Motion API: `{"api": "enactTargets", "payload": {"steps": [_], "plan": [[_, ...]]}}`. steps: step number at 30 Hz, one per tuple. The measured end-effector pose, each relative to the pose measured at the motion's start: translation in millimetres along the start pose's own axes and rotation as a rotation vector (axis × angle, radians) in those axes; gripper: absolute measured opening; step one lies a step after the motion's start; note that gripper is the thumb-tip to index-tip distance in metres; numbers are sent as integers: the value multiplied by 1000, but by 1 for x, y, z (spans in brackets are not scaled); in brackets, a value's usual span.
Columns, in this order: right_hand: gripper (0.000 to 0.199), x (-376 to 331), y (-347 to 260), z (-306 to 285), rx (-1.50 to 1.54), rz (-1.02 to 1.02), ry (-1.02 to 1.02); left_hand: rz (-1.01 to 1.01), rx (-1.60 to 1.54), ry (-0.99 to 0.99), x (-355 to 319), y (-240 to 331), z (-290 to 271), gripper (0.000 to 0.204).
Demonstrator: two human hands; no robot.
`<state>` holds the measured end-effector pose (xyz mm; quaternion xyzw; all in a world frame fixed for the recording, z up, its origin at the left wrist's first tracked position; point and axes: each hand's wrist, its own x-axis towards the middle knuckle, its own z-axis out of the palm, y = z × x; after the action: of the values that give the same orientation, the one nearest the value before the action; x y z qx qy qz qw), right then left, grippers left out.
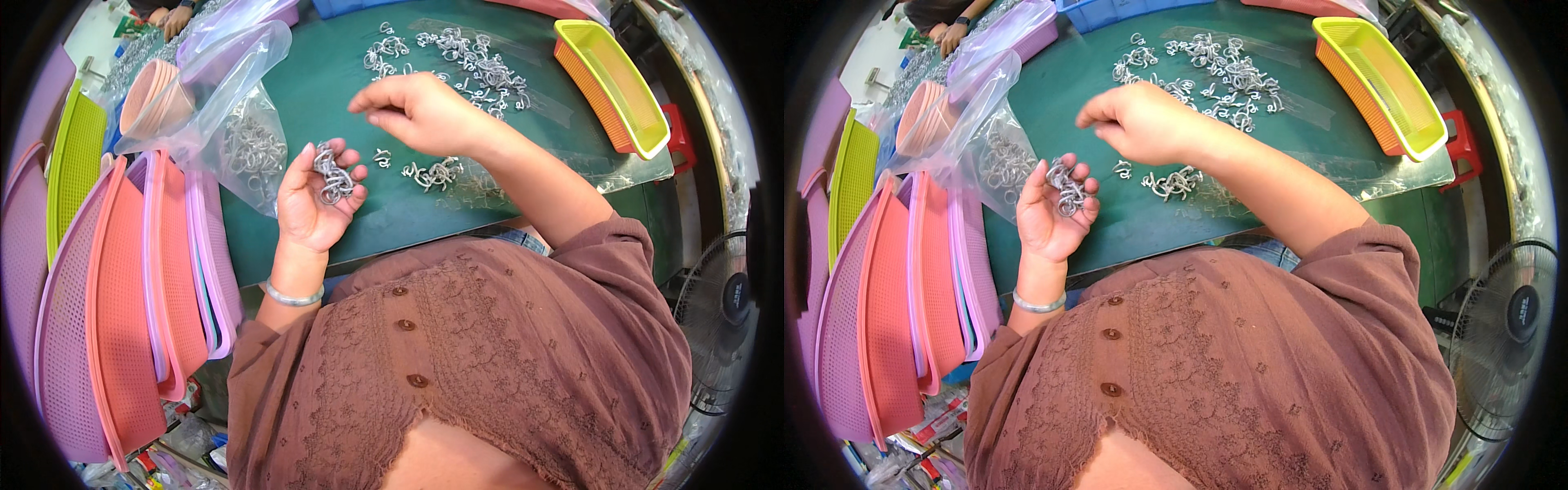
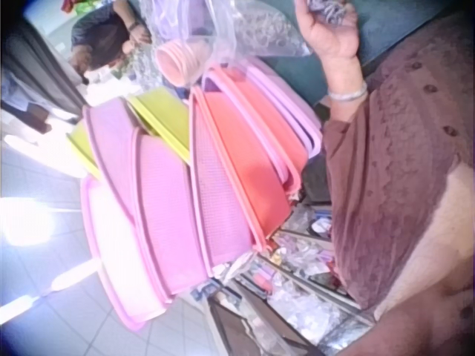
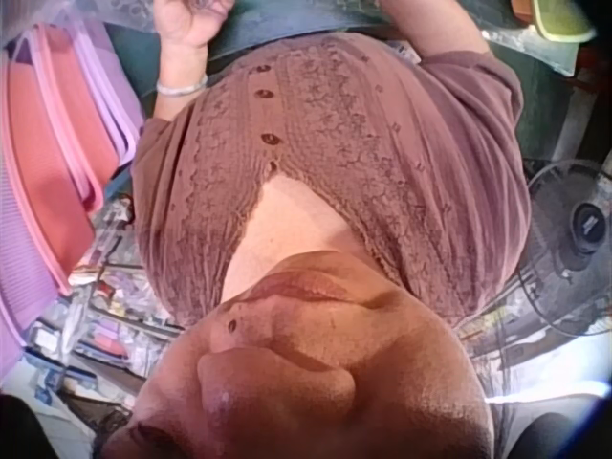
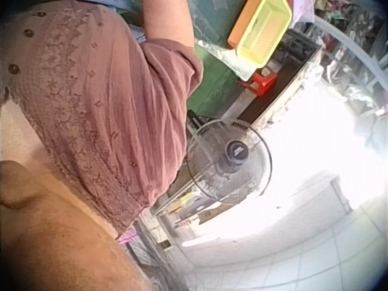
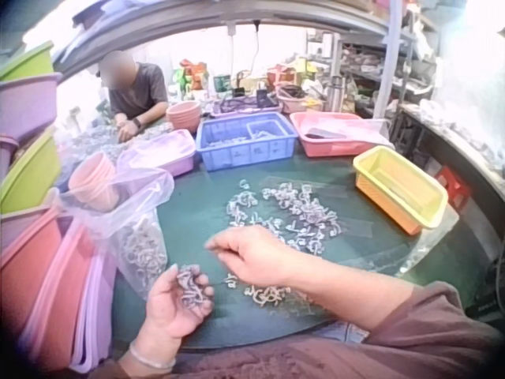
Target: The person picks up metal hooks from a pile on a workbench, holds them in their hand, and then places them into a clear plastic bag.
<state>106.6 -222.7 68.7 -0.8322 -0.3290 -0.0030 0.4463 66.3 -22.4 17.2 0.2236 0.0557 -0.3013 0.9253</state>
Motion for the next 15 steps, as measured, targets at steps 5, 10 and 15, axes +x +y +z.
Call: {"api": "enactTargets", "payload": {"steps": [5, 10, 15], "plan": [[20, -8, 10, 17, -402, 185, -301, 41, 11, 56, -8, 2, -8, 26], [15, -10, 21, 22, -189, 87, -197, 27, 110, 129, -6, 0, -10, 20], [13, -19, 19, 19, -56, -297, 124, 3, 189, 218, -7, -7, -2, 19]]}}
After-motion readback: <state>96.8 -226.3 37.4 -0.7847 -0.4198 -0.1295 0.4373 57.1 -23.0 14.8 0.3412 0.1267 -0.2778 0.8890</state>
